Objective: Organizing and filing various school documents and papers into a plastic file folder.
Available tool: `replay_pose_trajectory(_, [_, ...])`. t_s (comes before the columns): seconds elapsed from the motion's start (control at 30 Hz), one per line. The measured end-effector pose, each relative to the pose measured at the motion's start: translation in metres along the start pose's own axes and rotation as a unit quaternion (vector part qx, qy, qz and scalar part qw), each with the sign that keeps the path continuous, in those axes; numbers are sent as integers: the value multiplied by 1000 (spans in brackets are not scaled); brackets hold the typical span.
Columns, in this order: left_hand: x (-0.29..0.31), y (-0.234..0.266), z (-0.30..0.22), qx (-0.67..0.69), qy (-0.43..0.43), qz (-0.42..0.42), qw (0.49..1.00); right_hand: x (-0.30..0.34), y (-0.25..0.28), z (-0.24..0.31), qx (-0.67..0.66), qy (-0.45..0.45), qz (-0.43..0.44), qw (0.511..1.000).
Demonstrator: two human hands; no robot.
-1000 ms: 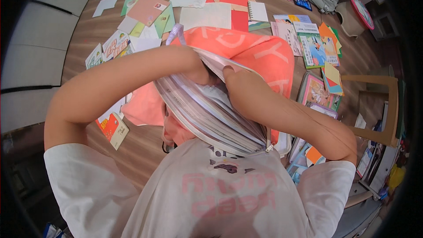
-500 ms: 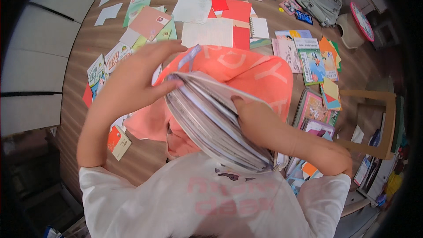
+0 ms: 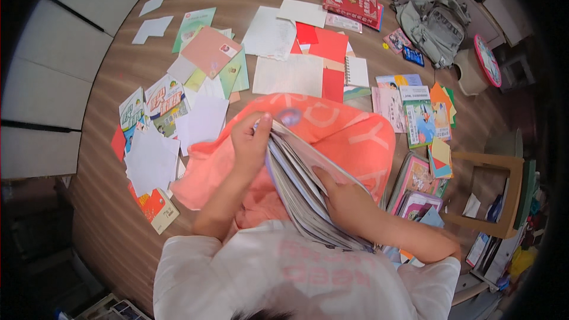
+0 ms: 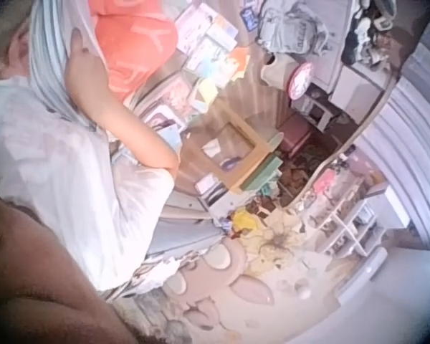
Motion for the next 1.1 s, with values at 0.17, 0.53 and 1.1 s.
replay_pose_trajectory(0.17, [-11, -7, 2, 162, 14, -127, 978, 1, 17, -9, -53, -17, -55, 997])
replay_pose_trajectory(0.53, [-24, 2, 6, 145, -3, -127, 981, 52, 89, 9, -57, 60, -123, 989])
replay_pose_trajectory(1.1, [-246, 71, -3, 86, -122, -357, 922, -182, 128, -14, 44, 27, -180, 982])
Point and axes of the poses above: each hand's wrist, its own x-axis away from the middle knuckle, its own y-axis out of the back of the hand, z = x × y, the point moved 10 cm from there along -x, towards the middle knuckle, and after that the axes turned 2 degrees about -x, right-handed, at the moved point
